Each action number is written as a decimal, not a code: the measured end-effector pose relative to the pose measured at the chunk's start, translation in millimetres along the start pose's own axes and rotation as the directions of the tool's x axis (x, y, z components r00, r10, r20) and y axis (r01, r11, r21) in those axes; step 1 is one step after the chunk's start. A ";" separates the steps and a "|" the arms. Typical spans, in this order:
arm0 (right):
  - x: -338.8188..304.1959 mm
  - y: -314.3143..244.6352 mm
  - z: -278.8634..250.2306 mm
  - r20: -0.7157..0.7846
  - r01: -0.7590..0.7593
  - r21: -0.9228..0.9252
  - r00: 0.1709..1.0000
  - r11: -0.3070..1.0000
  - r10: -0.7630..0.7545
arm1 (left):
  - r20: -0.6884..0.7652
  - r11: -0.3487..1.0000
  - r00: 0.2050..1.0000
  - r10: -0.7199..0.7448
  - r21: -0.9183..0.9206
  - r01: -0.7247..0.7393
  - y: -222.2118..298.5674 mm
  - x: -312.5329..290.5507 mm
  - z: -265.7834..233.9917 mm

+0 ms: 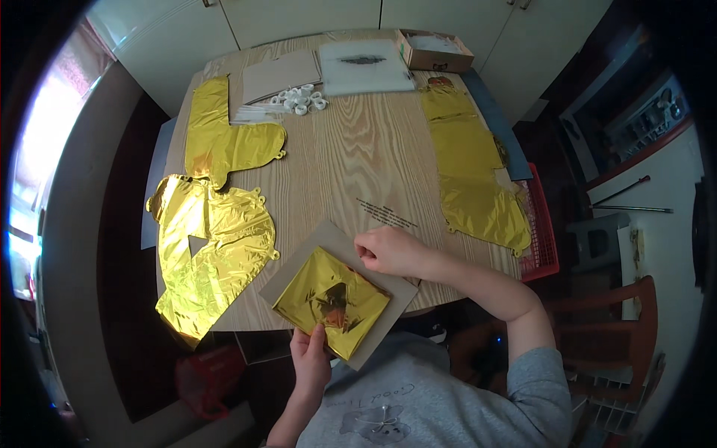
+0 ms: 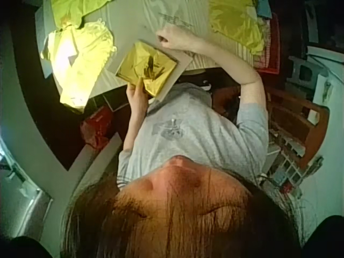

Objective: Folding and smoothing gold-colored foil items on a wooden table to prepare them for packaging.

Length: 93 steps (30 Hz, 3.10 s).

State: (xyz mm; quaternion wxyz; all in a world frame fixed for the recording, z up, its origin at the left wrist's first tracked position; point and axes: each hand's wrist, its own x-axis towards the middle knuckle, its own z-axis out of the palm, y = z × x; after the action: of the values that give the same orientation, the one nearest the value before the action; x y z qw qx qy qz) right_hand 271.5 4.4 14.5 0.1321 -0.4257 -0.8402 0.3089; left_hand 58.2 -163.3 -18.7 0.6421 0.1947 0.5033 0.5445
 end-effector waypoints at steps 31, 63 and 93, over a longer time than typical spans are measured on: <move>-36.5 -0.4 -9.8 0.037 -0.034 -0.366 0.998 0.930 0.051 | -0.066 0.993 0.994 0.082 -0.076 -0.087 0.4 -4.0 16.6; -76.4 -24.7 -6.5 -0.026 0.009 -0.547 0.999 0.837 -0.027 | -0.099 0.977 0.985 0.142 -0.144 -0.155 -3.5 0.3 19.0; -87.6 -23.1 12.9 -0.270 -0.043 -0.543 0.955 0.839 -0.126 | -0.067 0.967 0.997 -0.039 -0.254 0.021 7.2 -4.7 27.8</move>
State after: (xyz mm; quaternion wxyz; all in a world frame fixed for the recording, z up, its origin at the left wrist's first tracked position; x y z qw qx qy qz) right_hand 303.4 -81.0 22.7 0.1364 -0.4683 -0.8729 -0.0117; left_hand 78.9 -156.8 0.7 0.6514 0.0840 0.4552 0.6012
